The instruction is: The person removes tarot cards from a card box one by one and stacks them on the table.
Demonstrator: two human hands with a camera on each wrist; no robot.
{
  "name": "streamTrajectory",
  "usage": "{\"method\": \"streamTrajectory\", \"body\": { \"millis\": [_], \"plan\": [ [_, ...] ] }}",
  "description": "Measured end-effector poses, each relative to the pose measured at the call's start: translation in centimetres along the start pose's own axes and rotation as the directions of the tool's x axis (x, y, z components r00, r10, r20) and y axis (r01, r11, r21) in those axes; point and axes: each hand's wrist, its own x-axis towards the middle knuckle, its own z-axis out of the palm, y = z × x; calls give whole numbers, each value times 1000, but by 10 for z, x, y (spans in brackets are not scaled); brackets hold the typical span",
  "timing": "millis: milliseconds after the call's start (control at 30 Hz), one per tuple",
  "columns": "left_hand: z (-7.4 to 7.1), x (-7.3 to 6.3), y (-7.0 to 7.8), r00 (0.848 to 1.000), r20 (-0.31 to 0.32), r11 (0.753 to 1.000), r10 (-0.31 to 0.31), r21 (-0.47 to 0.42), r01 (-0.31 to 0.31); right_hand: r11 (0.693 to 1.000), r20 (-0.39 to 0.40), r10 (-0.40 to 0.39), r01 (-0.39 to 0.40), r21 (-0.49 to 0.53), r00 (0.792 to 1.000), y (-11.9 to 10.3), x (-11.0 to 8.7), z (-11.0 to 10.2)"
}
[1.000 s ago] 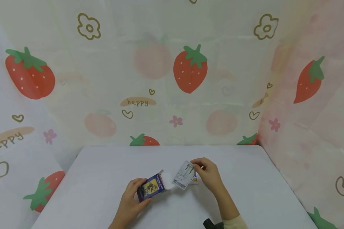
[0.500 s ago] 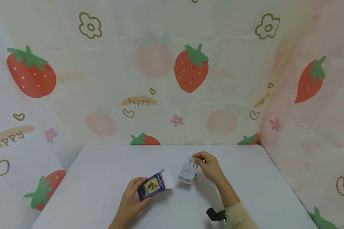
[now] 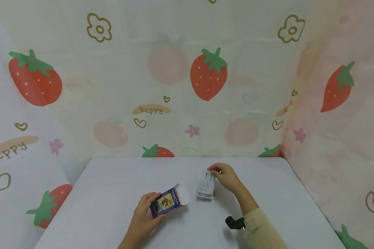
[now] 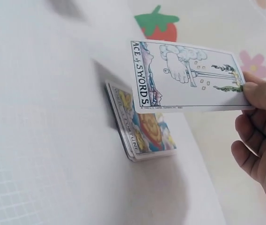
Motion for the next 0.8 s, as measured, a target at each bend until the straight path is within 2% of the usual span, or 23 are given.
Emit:
{"method": "streamTrajectory", "body": {
  "millis": [267, 600, 800],
  "plan": [
    [0, 1, -2, 1000, 3, 1000, 25, 1, -25, 1000, 39, 12, -12, 4, 999, 9, 11, 2],
    [-1, 1, 0, 1000, 16, 1000, -10, 9, 10, 1000, 73, 13, -12, -13, 997, 15, 19, 9],
    [-1, 1, 1, 1000, 19, 1000, -16, 17, 16, 998, 94, 51, -48, -36, 994, 15, 22, 11]
  ]
}}
